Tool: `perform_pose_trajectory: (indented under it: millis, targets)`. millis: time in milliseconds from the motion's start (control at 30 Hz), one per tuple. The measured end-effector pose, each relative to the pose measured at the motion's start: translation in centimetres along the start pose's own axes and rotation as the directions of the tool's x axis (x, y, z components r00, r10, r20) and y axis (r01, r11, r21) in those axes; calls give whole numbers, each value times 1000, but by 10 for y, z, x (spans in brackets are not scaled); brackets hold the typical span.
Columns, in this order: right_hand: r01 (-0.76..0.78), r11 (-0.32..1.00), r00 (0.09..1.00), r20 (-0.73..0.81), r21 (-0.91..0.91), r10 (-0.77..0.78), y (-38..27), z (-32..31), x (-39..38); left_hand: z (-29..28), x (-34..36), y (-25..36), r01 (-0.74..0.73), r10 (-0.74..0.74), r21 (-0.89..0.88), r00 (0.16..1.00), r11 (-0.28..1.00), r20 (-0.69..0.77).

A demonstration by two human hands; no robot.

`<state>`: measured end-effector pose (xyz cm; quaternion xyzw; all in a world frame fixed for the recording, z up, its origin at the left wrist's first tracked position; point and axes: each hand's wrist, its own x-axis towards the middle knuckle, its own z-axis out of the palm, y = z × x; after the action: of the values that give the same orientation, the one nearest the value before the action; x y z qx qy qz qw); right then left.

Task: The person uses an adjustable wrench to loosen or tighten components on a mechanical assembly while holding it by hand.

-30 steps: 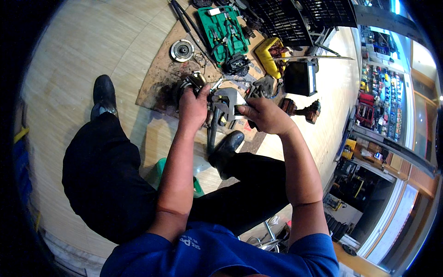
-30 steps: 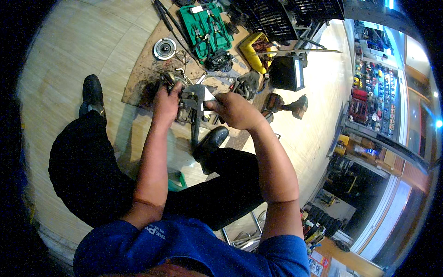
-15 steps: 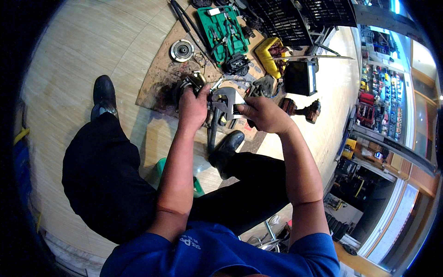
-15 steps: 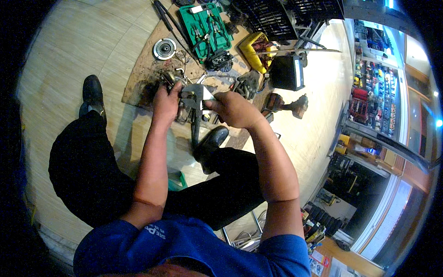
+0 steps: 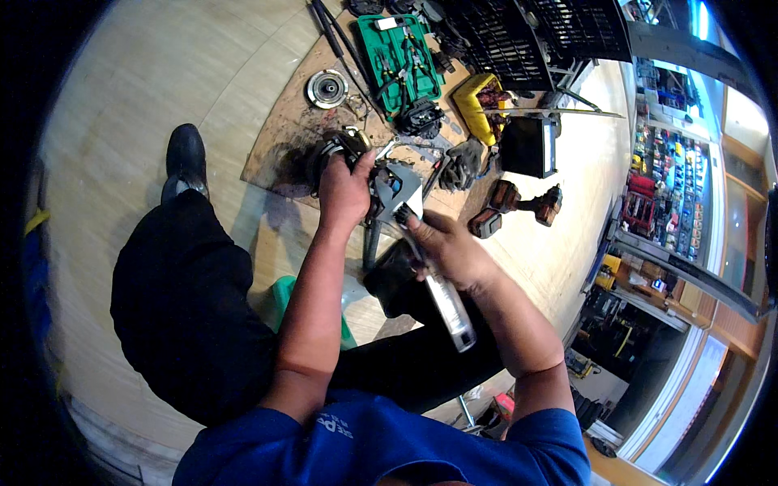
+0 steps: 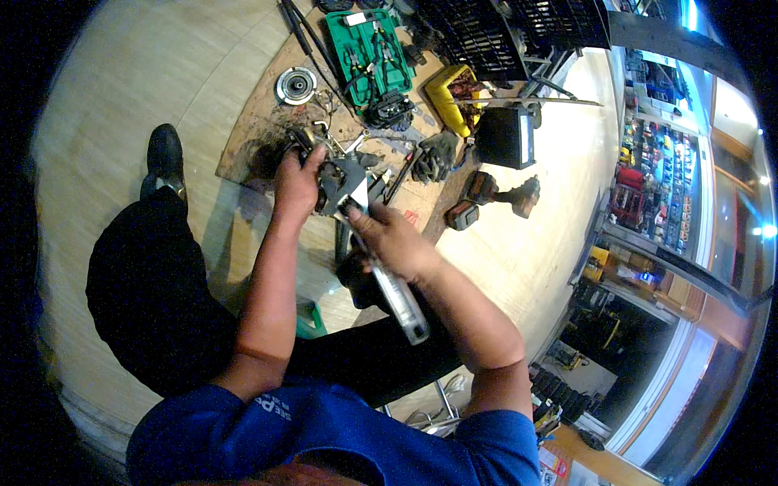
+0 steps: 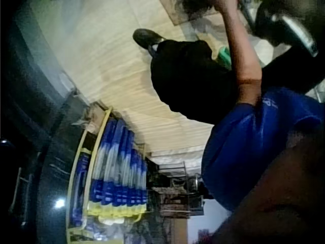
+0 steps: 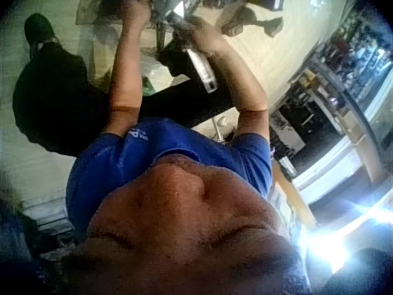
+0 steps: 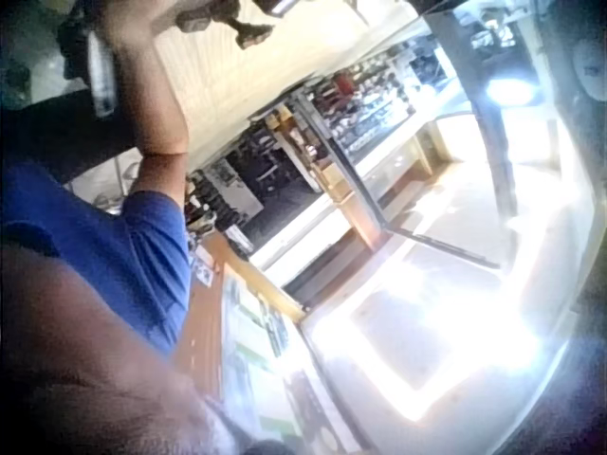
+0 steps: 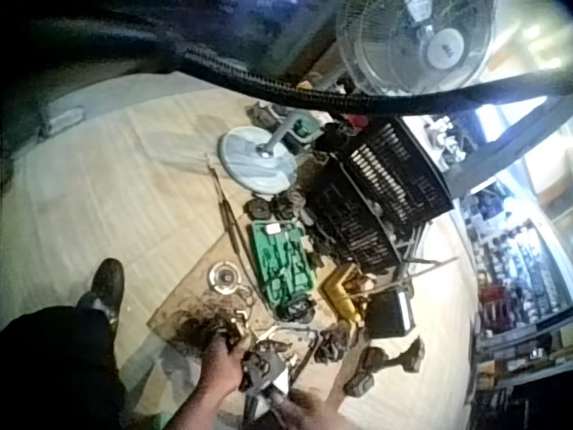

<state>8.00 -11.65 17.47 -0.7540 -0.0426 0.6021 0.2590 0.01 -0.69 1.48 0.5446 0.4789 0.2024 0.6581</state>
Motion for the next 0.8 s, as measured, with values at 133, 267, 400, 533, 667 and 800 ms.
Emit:
perform_pose_trajectory:
  millis: [133,267,400,533,667,800]
  targets:
    - [15,841,999,28,541,-36,8,45,-7,6,4,-11,33,-33,-90,999,995,-7]
    - [-10,834,1000,25,551,-4,1,47,-10,1,3,-2,101,-99,-44,994,994,46]
    - [37,916,999,-48,400,-20,-10,22,-20,7,7,-18,-4,4,24,1000,1000,-1]
    - [246,963,963,-86,-109,-256,-10,-21,-11,-2,-1,1,-27,29,-45,999,999,47]
    - [221,872,964,-37,-437,-263,-20,-46,4,-3,1,0,23,-22,-6,998,1000,51]
    - [222,796,967,23,-563,-253,-20,-51,13,-2,1,-4,-44,45,-34,998,998,34]
